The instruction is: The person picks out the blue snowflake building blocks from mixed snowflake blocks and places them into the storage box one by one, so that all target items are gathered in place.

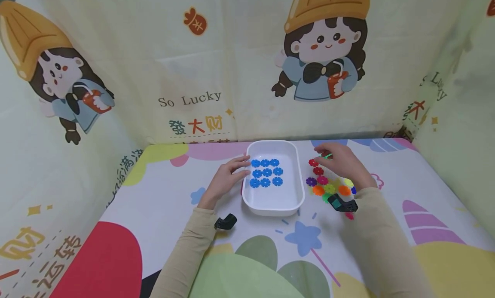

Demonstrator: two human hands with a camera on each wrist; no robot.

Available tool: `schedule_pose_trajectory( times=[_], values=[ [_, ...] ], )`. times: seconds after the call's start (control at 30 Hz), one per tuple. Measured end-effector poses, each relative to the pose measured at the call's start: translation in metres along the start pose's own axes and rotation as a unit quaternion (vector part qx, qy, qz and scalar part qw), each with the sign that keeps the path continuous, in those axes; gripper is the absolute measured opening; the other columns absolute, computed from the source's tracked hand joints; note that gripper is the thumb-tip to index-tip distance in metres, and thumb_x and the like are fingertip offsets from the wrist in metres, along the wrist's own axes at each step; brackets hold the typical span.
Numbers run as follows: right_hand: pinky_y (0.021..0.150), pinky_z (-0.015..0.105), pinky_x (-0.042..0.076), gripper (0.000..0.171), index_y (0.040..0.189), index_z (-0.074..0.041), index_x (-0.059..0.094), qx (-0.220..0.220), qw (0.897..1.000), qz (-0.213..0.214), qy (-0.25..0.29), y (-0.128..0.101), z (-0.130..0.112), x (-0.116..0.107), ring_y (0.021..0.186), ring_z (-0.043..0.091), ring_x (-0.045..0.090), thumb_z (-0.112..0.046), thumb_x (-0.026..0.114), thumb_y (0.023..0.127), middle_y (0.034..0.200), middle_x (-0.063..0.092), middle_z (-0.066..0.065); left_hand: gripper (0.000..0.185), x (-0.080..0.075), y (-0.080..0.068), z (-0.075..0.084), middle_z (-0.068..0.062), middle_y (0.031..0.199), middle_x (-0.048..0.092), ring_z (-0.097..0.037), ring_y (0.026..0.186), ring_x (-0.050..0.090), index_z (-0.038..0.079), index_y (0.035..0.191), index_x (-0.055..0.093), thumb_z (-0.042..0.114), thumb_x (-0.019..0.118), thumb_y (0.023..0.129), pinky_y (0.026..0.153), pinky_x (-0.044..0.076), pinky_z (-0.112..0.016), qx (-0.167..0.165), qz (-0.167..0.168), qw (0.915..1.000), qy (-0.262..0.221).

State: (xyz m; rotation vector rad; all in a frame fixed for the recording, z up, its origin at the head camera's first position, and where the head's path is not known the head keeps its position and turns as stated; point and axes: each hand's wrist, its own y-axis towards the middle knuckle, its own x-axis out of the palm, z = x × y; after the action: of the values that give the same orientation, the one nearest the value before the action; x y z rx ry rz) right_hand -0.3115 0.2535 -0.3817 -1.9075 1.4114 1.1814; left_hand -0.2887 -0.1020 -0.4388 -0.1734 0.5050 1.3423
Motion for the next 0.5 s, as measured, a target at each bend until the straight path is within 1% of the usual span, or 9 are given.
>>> schedule_pose_trajectory(
  times=[0.13,0.2,0.27,0.4,0.43,0.5],
  values=[
    [0.091,0.057,0.050,0.046,0.131,0.002,0.055,0.031,0.999,0.006,-0.004,-0.006,0.018,-0.006,0.112,0.041,0.054,-0.022,0.067,0.093,0.126,0.056,0.026,0.038,0.001,0.001,-0.001,0.011,0.144,0.050,-0.016,0.141,0.035,0.007,0.126,0.066,0.026,0.068,0.093,0.108,0.040,-0.044,0.002,0.002,1.0000,-0.003],
    [0.089,0.057,0.051,0.048,0.132,0.003,0.054,0.048,0.999,0.000,-0.007,-0.009,0.027,-0.009,0.113,0.043,0.052,-0.021,0.068,0.093,0.127,0.055,0.027,0.038,0.001,0.001,-0.001,0.011,0.143,0.050,-0.015,0.141,0.035,0.007,0.126,0.066,0.025,0.068,0.093,0.108,0.040,-0.045,0.001,0.003,1.0000,-0.006],
    [0.084,0.053,0.055,0.051,0.134,0.003,0.052,0.074,0.997,-0.015,-0.002,-0.012,0.037,-0.013,0.114,0.045,0.050,-0.022,0.067,0.093,0.127,0.053,0.028,0.037,0.000,0.000,0.000,0.012,0.143,0.051,-0.015,0.141,0.035,0.007,0.126,0.066,0.025,0.068,0.093,0.108,0.040,-0.045,-0.001,0.003,1.0000,-0.007],
    [0.074,0.045,0.058,0.058,0.138,0.005,0.045,0.135,0.989,-0.052,0.010,-0.020,0.056,-0.018,0.112,0.046,0.047,-0.028,0.065,0.094,0.128,0.048,0.032,0.038,0.000,0.000,0.001,0.012,0.143,0.051,-0.015,0.141,0.034,0.007,0.126,0.066,0.025,0.068,0.093,0.108,0.039,-0.045,-0.005,0.002,1.0000,-0.007],
    [0.072,0.044,0.058,0.060,0.139,0.006,0.044,0.150,0.987,-0.059,0.011,-0.022,0.060,-0.019,0.110,0.046,0.048,-0.029,0.064,0.094,0.128,0.047,0.033,0.038,0.000,0.000,0.001,0.012,0.143,0.051,-0.015,0.141,0.034,0.007,0.126,0.066,0.025,0.068,0.093,0.109,0.039,-0.045,-0.006,0.002,1.0000,-0.007],
    [0.073,0.046,0.057,0.064,0.140,0.007,0.041,0.175,0.982,-0.068,0.014,-0.026,0.069,-0.020,0.108,0.046,0.050,-0.032,0.063,0.094,0.129,0.045,0.034,0.038,0.000,0.000,0.001,0.013,0.143,0.050,-0.014,0.141,0.035,0.008,0.126,0.066,0.026,0.068,0.093,0.109,0.039,-0.044,-0.008,0.003,1.0000,-0.005]
  ],
)
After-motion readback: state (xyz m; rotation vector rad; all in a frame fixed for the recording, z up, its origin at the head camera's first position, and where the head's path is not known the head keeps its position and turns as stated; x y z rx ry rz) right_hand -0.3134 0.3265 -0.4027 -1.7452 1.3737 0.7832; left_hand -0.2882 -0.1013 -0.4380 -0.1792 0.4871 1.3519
